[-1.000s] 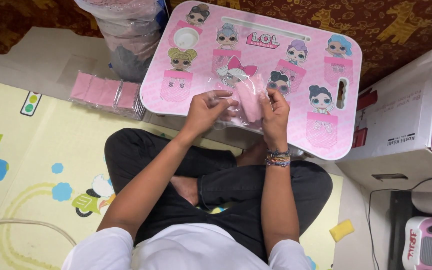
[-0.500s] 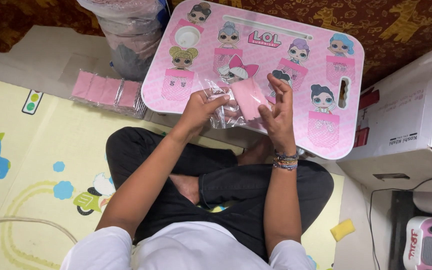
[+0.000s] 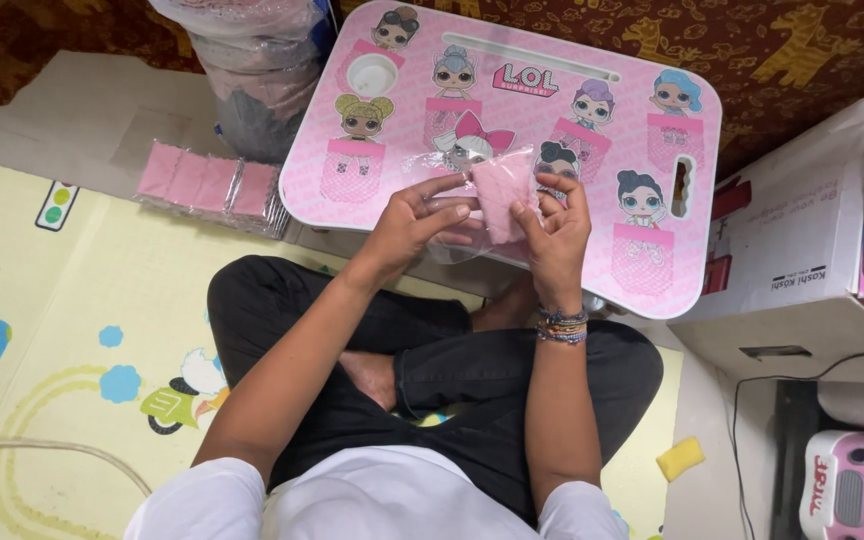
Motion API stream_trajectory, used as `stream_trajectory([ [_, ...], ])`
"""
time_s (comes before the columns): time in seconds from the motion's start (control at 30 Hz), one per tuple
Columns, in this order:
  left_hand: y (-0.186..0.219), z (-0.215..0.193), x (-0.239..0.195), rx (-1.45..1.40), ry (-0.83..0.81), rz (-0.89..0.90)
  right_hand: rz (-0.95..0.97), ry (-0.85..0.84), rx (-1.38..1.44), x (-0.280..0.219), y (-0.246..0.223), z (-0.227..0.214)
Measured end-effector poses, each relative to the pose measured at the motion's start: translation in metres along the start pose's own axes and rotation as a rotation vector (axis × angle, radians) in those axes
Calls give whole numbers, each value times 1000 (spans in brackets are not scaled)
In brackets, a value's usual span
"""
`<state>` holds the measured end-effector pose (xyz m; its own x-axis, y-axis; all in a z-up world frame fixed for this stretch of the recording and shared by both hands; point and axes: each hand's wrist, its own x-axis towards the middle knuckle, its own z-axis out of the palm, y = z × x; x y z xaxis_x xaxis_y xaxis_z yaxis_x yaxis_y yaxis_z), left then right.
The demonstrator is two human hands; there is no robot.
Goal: The person sits on the floor and repeatedly cleans small pink fabric pieces using a lint roller. They roll the sticky roller over the fabric surface, then fold the fabric and repeat the process. The cleaned pieces are placed into clear plastic bags.
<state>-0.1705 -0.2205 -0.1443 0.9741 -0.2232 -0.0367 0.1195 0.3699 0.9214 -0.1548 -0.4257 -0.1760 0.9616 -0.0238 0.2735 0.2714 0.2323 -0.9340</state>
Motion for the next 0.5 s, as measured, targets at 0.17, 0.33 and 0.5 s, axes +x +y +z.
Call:
stream_trajectory([
  [0.17, 1, -4, 0, -8, -31, -10, 10, -31, 13, -7, 3, 4],
  [0.33, -9, -10, 0, 119, -88, 161, -25, -67, 9, -3, 14, -10],
  [0.5, -7, -25, -4, 309, -204, 251, -198, -107, 134, -2, -26, 8],
])
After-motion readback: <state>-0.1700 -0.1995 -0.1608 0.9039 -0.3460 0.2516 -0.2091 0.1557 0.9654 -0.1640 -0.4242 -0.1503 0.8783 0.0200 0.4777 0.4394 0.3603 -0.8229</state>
